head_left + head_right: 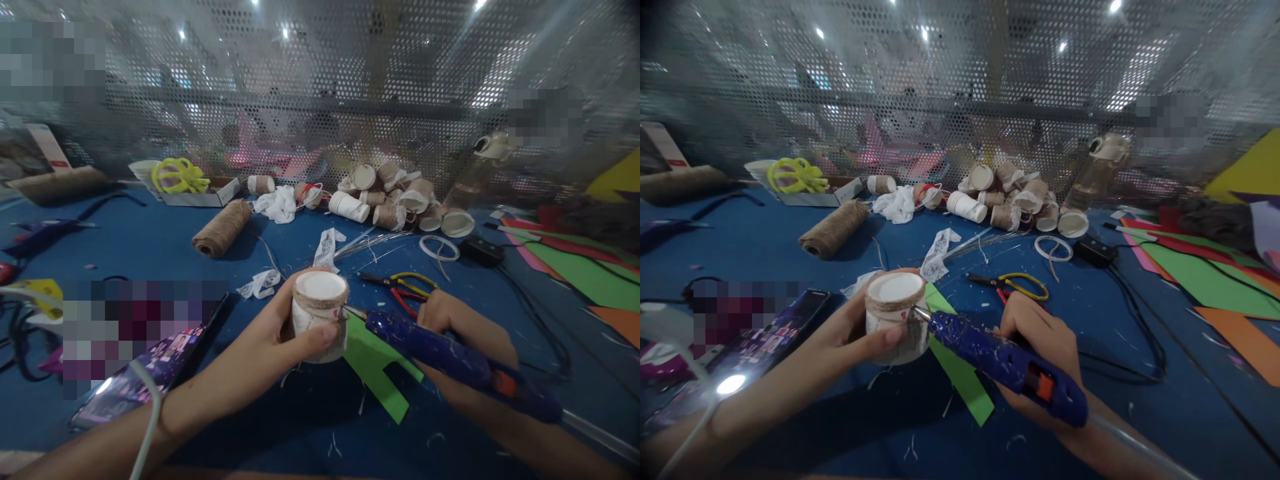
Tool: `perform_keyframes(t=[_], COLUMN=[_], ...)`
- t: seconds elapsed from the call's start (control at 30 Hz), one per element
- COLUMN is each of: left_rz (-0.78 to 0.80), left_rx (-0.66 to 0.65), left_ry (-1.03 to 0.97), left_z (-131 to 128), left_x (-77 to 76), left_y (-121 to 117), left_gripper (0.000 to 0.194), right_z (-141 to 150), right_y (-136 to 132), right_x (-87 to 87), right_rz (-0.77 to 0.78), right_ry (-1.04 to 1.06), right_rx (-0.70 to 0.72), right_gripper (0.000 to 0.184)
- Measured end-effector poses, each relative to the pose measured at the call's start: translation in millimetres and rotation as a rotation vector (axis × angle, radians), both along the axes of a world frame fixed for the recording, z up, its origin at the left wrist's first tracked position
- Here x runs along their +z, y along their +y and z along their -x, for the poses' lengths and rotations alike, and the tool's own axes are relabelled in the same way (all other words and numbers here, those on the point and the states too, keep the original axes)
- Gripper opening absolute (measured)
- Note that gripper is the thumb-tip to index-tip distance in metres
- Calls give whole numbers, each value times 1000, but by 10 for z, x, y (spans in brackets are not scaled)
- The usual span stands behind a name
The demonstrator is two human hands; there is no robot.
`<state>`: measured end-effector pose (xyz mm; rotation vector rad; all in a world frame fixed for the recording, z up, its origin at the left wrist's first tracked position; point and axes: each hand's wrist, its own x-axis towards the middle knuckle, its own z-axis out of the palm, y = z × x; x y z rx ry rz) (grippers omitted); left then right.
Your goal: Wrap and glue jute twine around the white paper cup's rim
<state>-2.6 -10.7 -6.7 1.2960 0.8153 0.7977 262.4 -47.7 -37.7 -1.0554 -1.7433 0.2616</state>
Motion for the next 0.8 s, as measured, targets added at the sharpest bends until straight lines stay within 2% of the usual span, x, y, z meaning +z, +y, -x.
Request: perform_keyframes(t=[0.17, 0.4, 0.63, 0.8], left_rz=[21, 49, 38, 51], left_rx=[23, 21, 24, 12], left_ry=[-17, -8, -19, 7], left_z=[-1, -19, -4, -12], left_x=[-2, 49, 66, 73], left_y=[3, 12, -4, -4], left_gripper=[58, 44, 44, 45], right_z=[-16, 2, -19, -12], right_y=[16, 11, 3, 6], right_x=[13, 24, 32, 24], right_rz=[3, -1, 11, 7], right_ry=[-44, -39, -50, -28], right_rx=[-7, 19, -22, 4], right_gripper=[33, 33, 35, 33])
